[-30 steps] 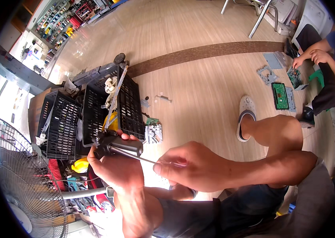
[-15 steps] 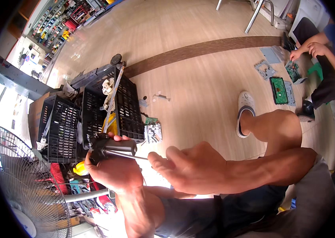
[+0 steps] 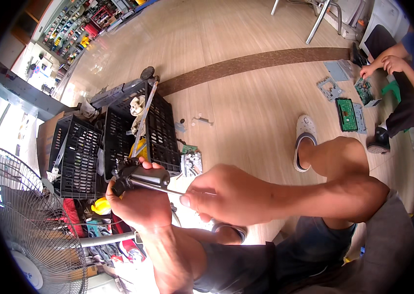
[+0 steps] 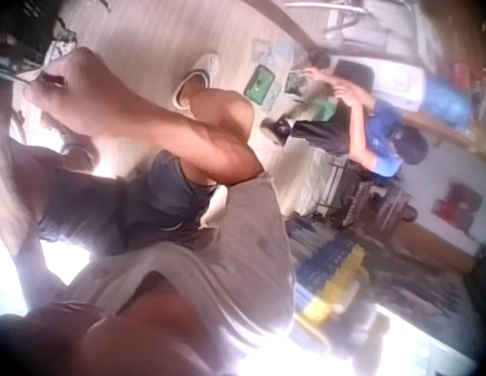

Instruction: The person disassembles a small electric motor component using a screwdriver. The person removes several screws from the motor housing, pulls the motor assembly apart to reveal the copper windings and rotor, and handles the separated metal and plastic pieces.

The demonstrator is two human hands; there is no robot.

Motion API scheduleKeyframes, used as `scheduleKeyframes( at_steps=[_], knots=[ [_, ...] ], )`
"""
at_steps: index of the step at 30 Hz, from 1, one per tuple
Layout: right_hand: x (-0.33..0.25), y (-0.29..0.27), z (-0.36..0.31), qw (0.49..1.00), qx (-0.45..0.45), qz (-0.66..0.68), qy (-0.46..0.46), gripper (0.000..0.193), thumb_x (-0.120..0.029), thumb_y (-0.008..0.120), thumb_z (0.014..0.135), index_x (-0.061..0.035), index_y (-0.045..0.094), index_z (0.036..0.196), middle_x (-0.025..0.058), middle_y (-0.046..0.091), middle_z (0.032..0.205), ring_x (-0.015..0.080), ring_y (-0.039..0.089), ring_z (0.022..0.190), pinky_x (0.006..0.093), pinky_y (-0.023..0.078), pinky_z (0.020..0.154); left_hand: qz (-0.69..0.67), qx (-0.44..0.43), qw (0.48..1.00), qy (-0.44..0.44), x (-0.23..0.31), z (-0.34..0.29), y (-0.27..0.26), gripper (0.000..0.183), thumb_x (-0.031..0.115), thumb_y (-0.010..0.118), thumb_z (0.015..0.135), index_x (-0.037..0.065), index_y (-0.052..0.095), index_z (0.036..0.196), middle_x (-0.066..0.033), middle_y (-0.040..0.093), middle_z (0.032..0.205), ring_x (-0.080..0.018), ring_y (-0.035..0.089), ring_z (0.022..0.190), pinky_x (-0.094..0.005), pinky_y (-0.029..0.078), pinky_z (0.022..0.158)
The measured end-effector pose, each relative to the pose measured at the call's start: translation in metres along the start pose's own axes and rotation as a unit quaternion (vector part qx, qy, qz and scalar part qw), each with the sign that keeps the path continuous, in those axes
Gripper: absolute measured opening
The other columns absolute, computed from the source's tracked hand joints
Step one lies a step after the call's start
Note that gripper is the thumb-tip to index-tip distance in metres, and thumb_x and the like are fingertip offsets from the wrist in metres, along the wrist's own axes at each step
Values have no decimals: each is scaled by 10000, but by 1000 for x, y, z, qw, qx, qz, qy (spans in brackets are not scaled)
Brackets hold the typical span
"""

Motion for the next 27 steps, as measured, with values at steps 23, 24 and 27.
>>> scheduleKeyframes(
  at_steps=[23, 24, 27],
  knots=[
    [-32, 5, -32, 792, 143, -515, -294, 320, -181, 723, 860, 33, 644, 1085, 47, 565, 688, 164, 647, 582, 304, 450, 383, -1, 37, 999, 23, -10, -6, -2, 479, 428, 476, 935, 3, 615, 1107, -201, 634, 1039, -306, 602, 930, -462, 481, 924],
    [-27, -3, -25, 868, 143, -385, -278, 253, -197, 712, 887, 12, 667, 1024, 55, 604, 732, 133, 613, 561, 297, 393, 365, 0, 41, 999, 11, -8, -6, -3, 483, 428, 476, 934, 1, 614, 1109, -202, 635, 1042, -307, 604, 933, -463, 480, 928],
    [-10, -15, -22, 981, 90, 110, 130, 296, -154, 664, 970, 51, 647, 1183, 113, 687, 878, 101, 527, 506, 262, 403, 422, -13, 39, 999, -20, -15, -5, 0, 488, 429, 477, 932, -3, 612, 1115, -205, 636, 1048, -310, 606, 939, -464, 478, 933]
  ],
)
Point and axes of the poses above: each hand's wrist, its own z-axis towards the middle knuckle, its own y-axis out of the palm, x = y × z, the point moved 6 cm from there along z, towards the middle knuckle
